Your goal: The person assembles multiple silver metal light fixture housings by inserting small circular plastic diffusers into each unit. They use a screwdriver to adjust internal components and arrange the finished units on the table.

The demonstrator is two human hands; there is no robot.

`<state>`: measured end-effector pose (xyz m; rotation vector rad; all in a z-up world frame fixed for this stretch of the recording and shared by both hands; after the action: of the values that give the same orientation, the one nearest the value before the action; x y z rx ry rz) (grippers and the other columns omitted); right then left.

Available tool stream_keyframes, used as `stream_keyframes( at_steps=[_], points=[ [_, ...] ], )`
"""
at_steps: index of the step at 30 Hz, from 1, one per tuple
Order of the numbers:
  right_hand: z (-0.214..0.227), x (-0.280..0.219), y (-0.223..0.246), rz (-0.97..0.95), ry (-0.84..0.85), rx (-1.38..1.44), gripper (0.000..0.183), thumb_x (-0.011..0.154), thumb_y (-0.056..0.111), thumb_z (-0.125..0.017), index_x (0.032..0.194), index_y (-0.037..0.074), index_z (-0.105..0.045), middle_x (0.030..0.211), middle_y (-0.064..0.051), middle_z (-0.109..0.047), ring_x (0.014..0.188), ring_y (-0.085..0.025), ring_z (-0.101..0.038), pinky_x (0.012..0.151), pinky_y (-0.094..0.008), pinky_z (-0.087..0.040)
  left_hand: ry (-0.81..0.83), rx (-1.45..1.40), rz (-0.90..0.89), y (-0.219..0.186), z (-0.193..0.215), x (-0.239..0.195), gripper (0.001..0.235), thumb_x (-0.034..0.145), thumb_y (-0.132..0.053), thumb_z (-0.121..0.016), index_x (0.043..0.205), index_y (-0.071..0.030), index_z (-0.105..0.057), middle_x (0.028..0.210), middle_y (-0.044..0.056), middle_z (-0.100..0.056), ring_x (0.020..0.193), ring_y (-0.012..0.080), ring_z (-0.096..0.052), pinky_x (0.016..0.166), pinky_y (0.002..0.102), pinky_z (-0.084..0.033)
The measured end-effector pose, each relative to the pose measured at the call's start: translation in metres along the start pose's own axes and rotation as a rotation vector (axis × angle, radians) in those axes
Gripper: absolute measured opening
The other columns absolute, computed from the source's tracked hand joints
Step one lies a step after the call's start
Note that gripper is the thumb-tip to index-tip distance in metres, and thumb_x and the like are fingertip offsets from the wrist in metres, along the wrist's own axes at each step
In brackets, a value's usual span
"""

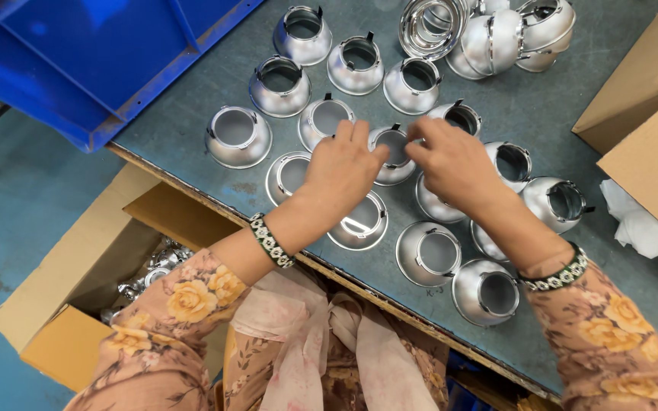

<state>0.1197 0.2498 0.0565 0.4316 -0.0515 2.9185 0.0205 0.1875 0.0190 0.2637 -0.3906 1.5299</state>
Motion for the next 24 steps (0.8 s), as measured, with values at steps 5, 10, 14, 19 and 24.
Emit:
stream_keyframes(
  at_steps=[5, 10, 14, 19, 24],
  points=[
    [0.003, 0.009, 0.013, 0.061, 0.008, -0.059, 0.011, 0.075, 0.0, -0.067, 0.085, 0.003, -0.07, 0.119, -0.009, -0.063, 0.101, -0.028, -0.067, 0.077, -0.041, -0.054, 0.01, 0.009, -0.003, -0.003, 0.0, 0.003, 0.011, 0.084, -0.015, -0.067, 0.094, -0.014, -0.071, 0.098, 0.011, -0.062, 0.096, 0.0279, -0.062, 0.062, 0.034, -0.057],
    [0.016, -0.002, 0.004, -0.172, 0.036, 0.072, 0.023, 0.08, -0.003, -0.064, 0.097, 0.007, -0.076, 0.126, -0.008, -0.063, 0.102, -0.025, -0.069, 0.078, -0.04, -0.055, -0.023, -0.277, 0.086, 0.018, 0.018, -0.003, 0.034, 0.084, -0.012, -0.065, 0.115, -0.024, -0.074, 0.105, 0.012, -0.068, 0.095, 0.0283, -0.066, 0.076, 0.04, -0.056],
    [0.041, -0.025, 0.003, -0.4, -0.193, 0.511, 0.025, 0.1, 0.013, -0.068, 0.124, 0.009, -0.073, 0.126, -0.007, -0.063, 0.104, -0.019, -0.068, 0.081, -0.031, -0.058, 0.099, -1.9, 0.573, 0.018, -0.007, -0.02, 0.045, 0.099, -0.033, -0.055, 0.138, -0.011, -0.054, 0.124, 0.022, -0.067, 0.097, 0.0261, -0.068, 0.079, 0.039, -0.056],
    [0.049, -0.033, 0.033, -0.372, -0.181, 0.759, 0.036, 0.089, 0.014, -0.076, 0.124, 0.008, -0.069, 0.127, -0.008, -0.06, 0.103, -0.016, -0.069, 0.078, -0.027, -0.056, 0.299, -2.927, 0.227, -0.04, 0.02, -0.037, 0.054, 0.117, -0.041, -0.046, 0.144, 0.006, -0.043, 0.142, 0.027, -0.059, 0.125, 0.0331, -0.063, 0.11, 0.043, -0.053],
    [0.04, -0.024, 0.016, -0.389, -0.133, 0.913, 0.03, 0.088, 0.009, -0.079, 0.117, 0.004, -0.071, 0.118, -0.007, -0.067, 0.101, -0.016, -0.068, 0.076, -0.027, -0.053, 0.336, -2.746, 0.413, -0.039, 0.022, -0.051, 0.052, 0.11, -0.031, -0.046, 0.148, 0.005, -0.043, 0.142, 0.024, -0.053, 0.133, 0.0385, -0.057, 0.113, 0.046, -0.052]
  ],
)
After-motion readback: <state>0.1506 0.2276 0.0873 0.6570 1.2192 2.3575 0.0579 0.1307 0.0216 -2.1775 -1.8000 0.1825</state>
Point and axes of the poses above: each hand's wrist, its own x-axis towards the middle knuckle, its own z-axis out of the back of the hand, y = z × x, the point moved 8 cm from there along x, towards the middle knuckle
